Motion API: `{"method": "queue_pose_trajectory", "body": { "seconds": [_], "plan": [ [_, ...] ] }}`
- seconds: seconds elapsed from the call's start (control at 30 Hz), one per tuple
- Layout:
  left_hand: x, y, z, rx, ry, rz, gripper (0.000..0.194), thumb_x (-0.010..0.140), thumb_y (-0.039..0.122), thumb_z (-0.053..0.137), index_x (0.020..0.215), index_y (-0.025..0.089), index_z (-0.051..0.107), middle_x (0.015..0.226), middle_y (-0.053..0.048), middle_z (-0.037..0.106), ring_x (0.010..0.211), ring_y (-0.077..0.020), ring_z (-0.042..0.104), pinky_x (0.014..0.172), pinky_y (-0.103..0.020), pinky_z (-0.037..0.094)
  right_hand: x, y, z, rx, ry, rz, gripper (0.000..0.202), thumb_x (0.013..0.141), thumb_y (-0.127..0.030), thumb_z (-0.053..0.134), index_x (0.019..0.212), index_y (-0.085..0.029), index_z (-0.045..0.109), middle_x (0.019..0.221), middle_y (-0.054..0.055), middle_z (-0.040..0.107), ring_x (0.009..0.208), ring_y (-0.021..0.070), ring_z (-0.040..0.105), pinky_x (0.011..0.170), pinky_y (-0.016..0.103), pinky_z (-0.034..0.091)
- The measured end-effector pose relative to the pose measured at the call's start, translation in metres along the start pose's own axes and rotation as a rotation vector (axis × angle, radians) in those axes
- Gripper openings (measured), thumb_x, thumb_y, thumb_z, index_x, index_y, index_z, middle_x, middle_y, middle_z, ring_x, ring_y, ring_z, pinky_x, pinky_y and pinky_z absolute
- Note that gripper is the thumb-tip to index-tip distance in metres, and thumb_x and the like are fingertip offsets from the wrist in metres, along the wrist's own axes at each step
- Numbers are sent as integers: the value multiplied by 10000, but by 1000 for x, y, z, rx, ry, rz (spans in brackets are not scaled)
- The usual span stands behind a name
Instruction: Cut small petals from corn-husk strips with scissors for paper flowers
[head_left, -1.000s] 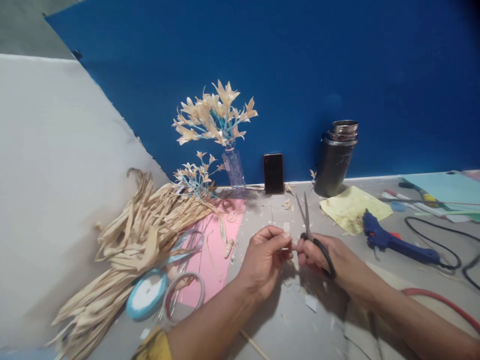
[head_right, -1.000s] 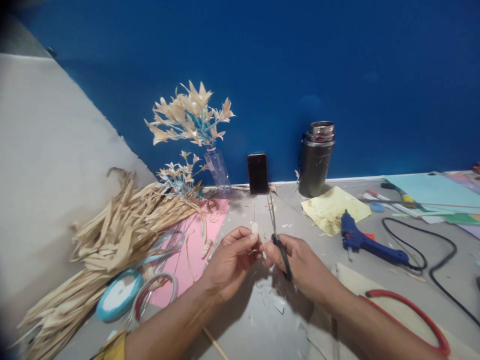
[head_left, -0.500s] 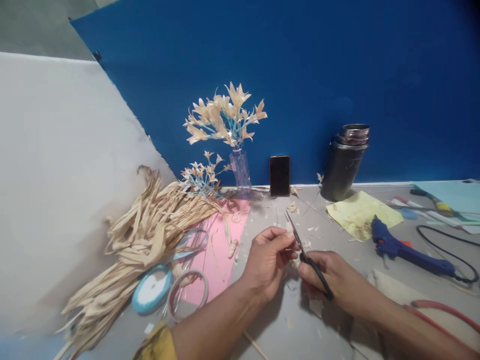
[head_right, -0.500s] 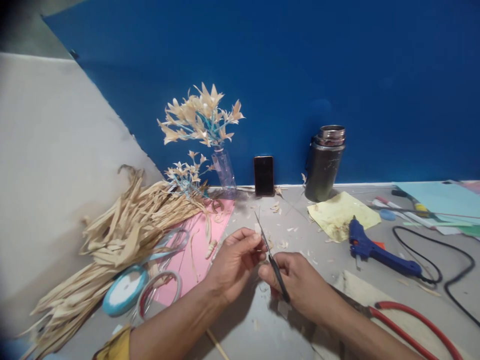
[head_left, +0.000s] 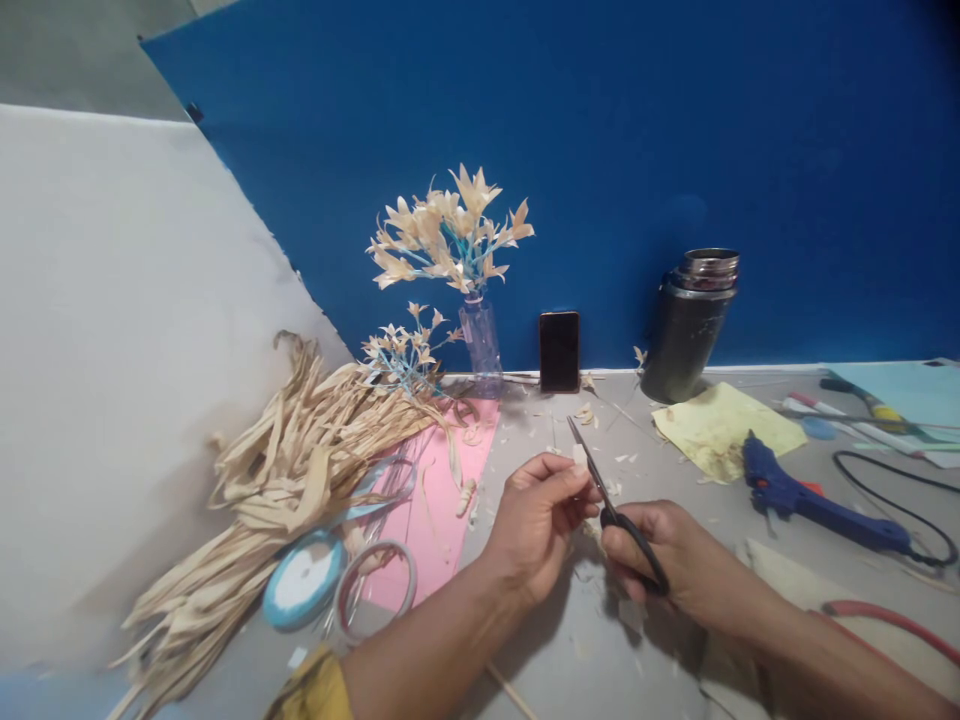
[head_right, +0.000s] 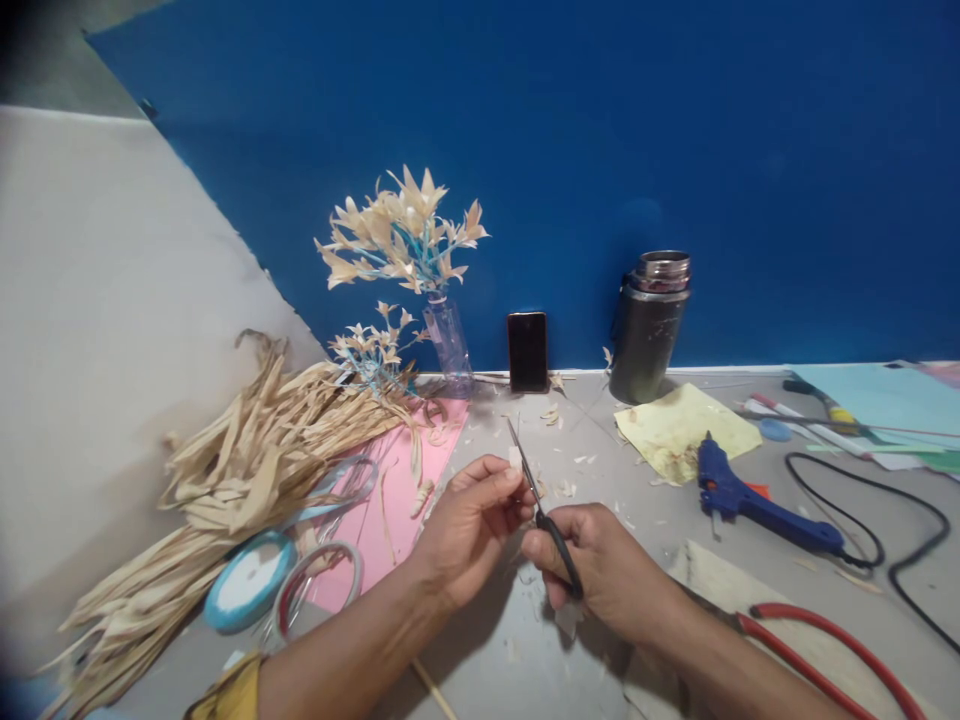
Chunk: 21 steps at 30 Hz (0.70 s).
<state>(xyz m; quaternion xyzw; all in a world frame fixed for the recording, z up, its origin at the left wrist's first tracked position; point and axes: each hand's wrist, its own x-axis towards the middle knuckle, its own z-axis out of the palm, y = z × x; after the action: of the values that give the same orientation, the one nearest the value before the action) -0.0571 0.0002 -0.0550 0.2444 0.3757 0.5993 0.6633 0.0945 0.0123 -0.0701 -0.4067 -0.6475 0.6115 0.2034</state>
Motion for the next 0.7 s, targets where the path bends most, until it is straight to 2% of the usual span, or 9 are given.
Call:
{"method": "queue_pose_trajectory", "body": {
  "seconds": [0.2,0.37,0.53,0.7],
  "plan": [
    [0,1,1,30,-4,28,159,651,179,756,664,146,601,610,-17,626,602,-121,579,631,-244,446,-2,-3,1,-12,-35,-94,614,808,-765,482,589,-193,456,525,1,534,440,79,365,445,236,265],
    [-1,1,1,39,-12,48,150,659,177,746,665,152,598,604,-11,620,600,-120,574,628,-245,441,-2,-2,1,12,-29,-33,618,773,-779,512,581,-196,444,503,-15,508,416,64,315,425,233,216],
    [-1,2,2,35,-12,40,142,664,168,737,660,149,596,615,-17,622,608,-118,573,634,-243,440,-2,-3,1,34,-11,17,572,769,-721,574,574,-199,445,477,-27,500,403,65,315,421,228,215],
    [-1,2,2,26,1,38,147,658,174,742,658,147,598,619,-16,623,609,-121,576,633,-246,449,-2,3,0,-22,-41,-87,593,833,-742,471,623,-188,500,538,-13,509,455,93,371,448,235,258]
  ]
}}
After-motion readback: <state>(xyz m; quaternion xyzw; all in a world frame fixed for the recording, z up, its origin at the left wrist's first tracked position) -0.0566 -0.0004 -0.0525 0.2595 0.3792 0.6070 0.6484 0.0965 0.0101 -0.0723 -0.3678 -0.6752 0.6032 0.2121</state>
